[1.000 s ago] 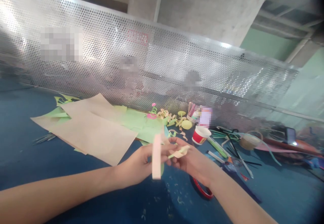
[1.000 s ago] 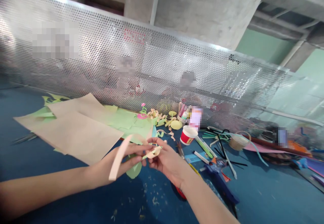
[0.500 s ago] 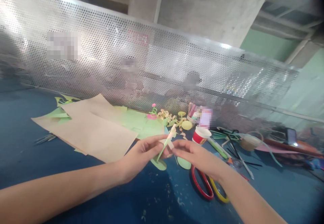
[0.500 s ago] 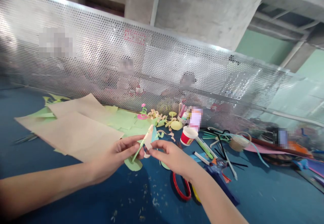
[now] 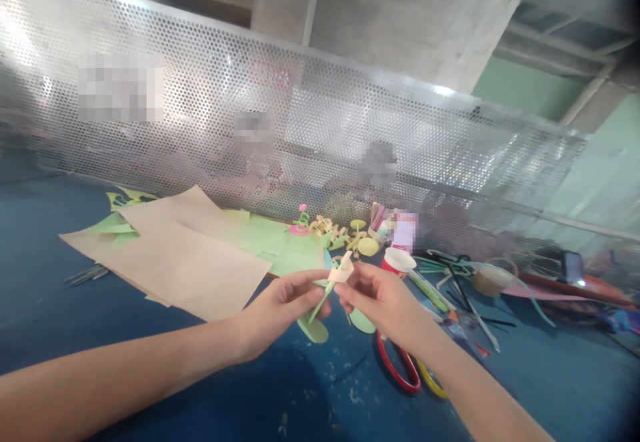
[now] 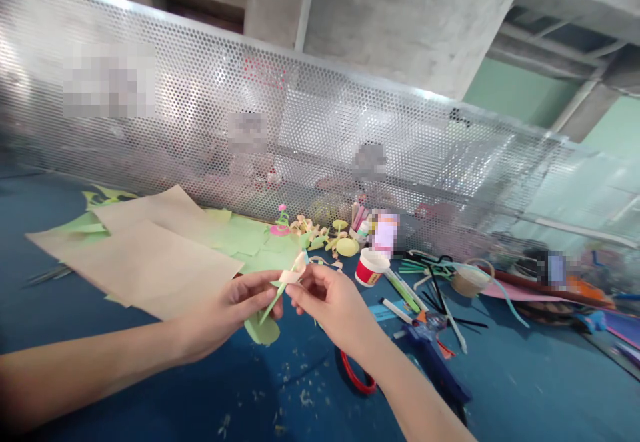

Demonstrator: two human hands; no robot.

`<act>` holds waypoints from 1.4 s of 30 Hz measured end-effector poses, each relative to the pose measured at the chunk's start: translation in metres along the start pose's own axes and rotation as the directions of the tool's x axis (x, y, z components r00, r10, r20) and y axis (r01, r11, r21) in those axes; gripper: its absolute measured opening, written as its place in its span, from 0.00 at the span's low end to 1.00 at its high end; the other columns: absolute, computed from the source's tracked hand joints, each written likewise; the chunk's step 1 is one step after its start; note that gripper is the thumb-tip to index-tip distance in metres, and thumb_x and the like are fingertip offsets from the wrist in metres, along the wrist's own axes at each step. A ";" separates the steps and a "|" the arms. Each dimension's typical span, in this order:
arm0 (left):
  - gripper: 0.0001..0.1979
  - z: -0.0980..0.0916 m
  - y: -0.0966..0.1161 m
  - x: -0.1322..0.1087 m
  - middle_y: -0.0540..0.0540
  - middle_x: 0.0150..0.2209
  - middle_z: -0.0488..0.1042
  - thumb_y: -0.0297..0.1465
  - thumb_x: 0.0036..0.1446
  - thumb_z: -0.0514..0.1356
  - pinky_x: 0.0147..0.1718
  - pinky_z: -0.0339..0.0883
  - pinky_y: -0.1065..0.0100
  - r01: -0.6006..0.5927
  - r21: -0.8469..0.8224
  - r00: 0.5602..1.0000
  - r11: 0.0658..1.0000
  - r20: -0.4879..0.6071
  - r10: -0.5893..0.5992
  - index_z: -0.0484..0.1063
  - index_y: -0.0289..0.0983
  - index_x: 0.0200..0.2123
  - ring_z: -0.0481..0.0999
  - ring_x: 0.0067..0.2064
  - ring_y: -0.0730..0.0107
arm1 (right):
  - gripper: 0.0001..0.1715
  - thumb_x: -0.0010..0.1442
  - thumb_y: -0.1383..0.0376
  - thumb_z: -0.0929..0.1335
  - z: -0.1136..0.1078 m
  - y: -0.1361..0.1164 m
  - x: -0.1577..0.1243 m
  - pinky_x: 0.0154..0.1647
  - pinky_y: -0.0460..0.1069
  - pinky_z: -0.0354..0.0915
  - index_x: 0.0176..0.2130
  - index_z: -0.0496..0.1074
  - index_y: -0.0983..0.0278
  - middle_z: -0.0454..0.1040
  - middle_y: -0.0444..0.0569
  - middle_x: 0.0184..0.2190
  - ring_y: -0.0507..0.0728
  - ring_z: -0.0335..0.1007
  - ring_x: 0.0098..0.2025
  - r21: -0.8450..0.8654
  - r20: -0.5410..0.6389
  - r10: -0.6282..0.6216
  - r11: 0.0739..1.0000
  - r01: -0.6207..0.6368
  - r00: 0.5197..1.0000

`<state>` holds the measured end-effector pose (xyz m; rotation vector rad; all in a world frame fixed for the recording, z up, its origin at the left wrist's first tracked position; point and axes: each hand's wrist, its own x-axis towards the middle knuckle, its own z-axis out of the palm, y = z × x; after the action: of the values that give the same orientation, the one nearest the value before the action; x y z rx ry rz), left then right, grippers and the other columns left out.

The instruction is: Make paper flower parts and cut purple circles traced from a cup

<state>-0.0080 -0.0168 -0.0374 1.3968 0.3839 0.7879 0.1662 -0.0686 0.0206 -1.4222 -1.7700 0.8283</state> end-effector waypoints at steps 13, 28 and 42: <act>0.18 -0.001 -0.002 0.003 0.48 0.31 0.73 0.35 0.59 0.56 0.35 0.64 0.70 -0.068 -0.029 0.997 0.997 -0.028 0.067 0.67 0.40 0.52 0.71 0.35 0.73 | 0.16 0.57 0.60 0.66 0.004 -0.004 -0.001 0.44 0.52 0.67 0.44 0.70 0.63 0.76 0.47 0.32 0.54 0.73 0.36 0.184 0.058 -0.036 0.983 0.025 0.998; 0.10 0.000 0.001 0.003 0.49 0.29 0.72 0.34 0.57 0.58 0.36 0.65 0.70 0.003 -0.179 1.000 0.984 -0.028 -0.008 0.74 0.38 0.41 0.70 0.35 0.74 | 0.15 0.56 0.57 0.67 0.006 -0.003 -0.001 0.42 0.51 0.69 0.39 0.72 0.65 0.78 0.49 0.32 0.55 0.75 0.35 0.178 -0.003 0.029 0.984 -0.028 1.000; 0.10 -0.012 -0.005 0.017 0.50 0.28 0.72 0.32 0.54 0.61 0.42 0.62 0.67 0.114 -0.378 0.980 0.919 -0.107 -0.166 0.72 0.38 0.41 0.72 0.35 0.73 | 0.17 0.54 0.56 0.65 -0.117 0.107 -0.091 0.32 0.55 0.63 0.19 0.64 0.60 0.77 0.59 0.27 0.68 0.74 0.33 -0.791 -0.443 0.461 0.202 -0.577 0.769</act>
<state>-0.0032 0.0039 -0.0403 0.9529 0.4128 0.7933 0.3336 -0.1323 -0.0168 -2.8784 -1.6592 -0.0981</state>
